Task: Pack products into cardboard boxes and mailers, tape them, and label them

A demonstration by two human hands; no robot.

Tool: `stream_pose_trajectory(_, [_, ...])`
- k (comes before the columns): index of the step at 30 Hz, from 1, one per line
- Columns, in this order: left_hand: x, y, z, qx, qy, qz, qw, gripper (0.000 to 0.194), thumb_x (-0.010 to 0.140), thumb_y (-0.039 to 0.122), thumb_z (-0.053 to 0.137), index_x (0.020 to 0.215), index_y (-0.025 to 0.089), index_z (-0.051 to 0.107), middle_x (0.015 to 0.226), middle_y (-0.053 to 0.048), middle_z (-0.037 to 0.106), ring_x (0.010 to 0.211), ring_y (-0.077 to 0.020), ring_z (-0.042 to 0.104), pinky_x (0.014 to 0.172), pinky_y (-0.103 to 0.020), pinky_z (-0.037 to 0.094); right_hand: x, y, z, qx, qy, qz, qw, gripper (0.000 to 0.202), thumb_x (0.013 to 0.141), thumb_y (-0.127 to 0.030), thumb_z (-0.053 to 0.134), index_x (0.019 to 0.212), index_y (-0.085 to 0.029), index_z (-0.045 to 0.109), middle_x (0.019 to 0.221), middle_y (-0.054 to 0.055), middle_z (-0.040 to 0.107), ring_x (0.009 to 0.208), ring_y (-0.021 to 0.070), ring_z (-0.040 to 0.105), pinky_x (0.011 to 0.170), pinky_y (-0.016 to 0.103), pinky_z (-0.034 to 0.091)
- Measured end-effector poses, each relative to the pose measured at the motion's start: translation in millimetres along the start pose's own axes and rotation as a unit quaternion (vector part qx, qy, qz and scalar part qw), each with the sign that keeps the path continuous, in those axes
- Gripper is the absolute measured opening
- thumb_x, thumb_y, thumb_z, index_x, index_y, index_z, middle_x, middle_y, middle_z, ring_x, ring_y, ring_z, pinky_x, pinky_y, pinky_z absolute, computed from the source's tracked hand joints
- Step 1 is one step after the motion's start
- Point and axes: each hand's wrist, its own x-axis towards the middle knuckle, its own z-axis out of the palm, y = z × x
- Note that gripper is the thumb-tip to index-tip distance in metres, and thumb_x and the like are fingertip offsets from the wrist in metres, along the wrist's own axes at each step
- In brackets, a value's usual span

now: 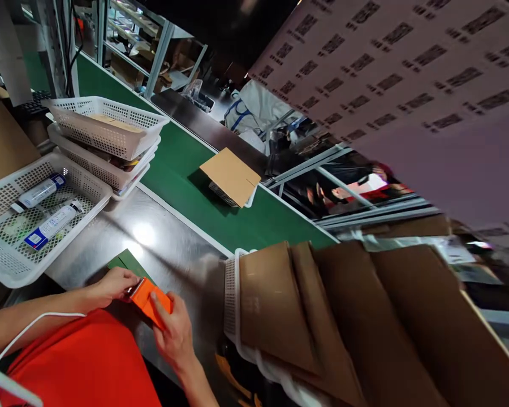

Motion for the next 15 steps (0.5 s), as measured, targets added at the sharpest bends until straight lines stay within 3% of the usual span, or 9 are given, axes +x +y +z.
stream_pose_trajectory(4, [7,14,-8.7,0.138,0.070,0.067,0.986,0.030,0.086,0.029,0.073,0.059,0.019,0.066,0.053,0.000,0.061,0.048,-0.0135,0.054,0.052,-0.027,0.044,11,-3,-21,0.062,-0.147,0.045,0.986,0.078,0.092,-0.016,0.059,0.166,-0.031,0.042,0.116,0.010,0.054,0.096,0.0233,0.064,0.086,0.037,0.060])
stream_pose_trajectory(7, [17,35,-36.3,0.172,0.118,0.092,0.974,0.027,0.090,0.024,0.066,0.064,0.017,0.069,0.059,-0.002,0.068,0.052,-0.0138,0.060,0.053,-0.025,0.044,23,-5,-32,0.039,-0.230,0.089,0.968,0.078,0.092,-0.017,0.062,0.166,-0.030,0.044,0.107,0.008,0.055,0.090,0.0225,0.064,0.085,0.036,0.058])
stream_pose_trajectory(11, [29,60,-79.6,0.207,0.221,0.111,0.947,0.023,0.091,0.023,0.065,0.069,0.017,0.068,0.065,-0.002,0.072,0.053,-0.0127,0.062,0.053,-0.024,0.043,45,-11,-32,-0.032,-0.294,0.117,0.948,0.079,0.089,-0.018,0.065,0.165,-0.033,0.046,0.108,0.009,0.059,0.091,0.0242,0.063,0.085,0.036,0.056])
stream_pose_trajectory(15, [34,62,-93.8,0.243,0.259,0.140,0.924,0.023,0.089,0.023,0.066,0.067,0.017,0.068,0.065,-0.004,0.073,0.054,-0.0136,0.063,0.059,-0.025,0.046,68,-20,-31,-0.078,-0.325,0.111,0.936,0.075,0.091,-0.025,0.065,0.164,-0.033,0.048,0.110,0.011,0.063,0.089,0.0254,0.065,0.079,0.034,0.054])
